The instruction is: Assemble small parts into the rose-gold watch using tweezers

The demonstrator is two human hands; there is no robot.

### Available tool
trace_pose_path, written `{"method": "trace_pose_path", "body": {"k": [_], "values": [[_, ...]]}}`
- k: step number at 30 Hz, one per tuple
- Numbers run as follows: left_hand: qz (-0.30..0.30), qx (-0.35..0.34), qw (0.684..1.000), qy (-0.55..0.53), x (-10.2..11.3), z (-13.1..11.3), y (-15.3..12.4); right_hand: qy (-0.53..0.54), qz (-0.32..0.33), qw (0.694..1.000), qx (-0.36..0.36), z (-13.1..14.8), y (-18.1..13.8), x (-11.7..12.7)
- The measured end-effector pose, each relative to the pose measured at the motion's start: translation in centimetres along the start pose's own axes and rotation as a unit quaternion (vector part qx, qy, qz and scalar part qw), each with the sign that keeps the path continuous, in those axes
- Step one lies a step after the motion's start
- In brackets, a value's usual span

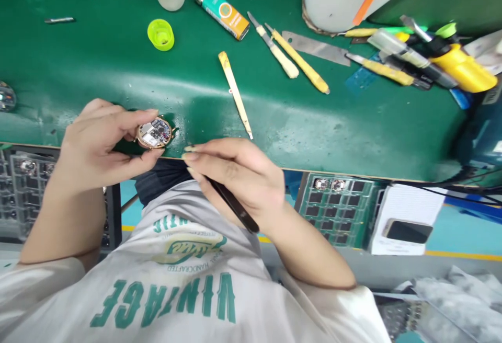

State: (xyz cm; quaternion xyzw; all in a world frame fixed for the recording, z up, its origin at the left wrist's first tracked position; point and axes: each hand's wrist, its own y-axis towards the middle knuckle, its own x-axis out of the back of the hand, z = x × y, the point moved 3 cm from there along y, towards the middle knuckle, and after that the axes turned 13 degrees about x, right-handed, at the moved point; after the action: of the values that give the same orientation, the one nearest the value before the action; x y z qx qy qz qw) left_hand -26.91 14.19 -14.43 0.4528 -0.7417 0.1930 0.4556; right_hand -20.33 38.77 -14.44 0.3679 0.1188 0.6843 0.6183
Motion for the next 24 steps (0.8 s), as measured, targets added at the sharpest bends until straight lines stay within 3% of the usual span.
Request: {"method": "trace_pose_path", "body": {"k": [3,9,16,24], "values": [[0.002,0.003,1.0,0.003,0.0,0.1,0.0,0.075,-0.021,0.997,-0.023,-0.1,0.9,-1.8],[0.018,0.005,1.0,0.003,0.0,0.2,-0.1,0.078,-0.027,0.989,-0.121,-0.3,1.1,-3.1],[0.042,0.044,0.998,0.012,0.0,0.2,0.0,0.02,-0.01,0.992,-0.128,-0.1,1.3,-3.1],[0.031,0.036,0.999,0.006,0.1,0.2,0.0,0.014,0.001,0.992,-0.122,-0.1,1.4,-3.1]]}}
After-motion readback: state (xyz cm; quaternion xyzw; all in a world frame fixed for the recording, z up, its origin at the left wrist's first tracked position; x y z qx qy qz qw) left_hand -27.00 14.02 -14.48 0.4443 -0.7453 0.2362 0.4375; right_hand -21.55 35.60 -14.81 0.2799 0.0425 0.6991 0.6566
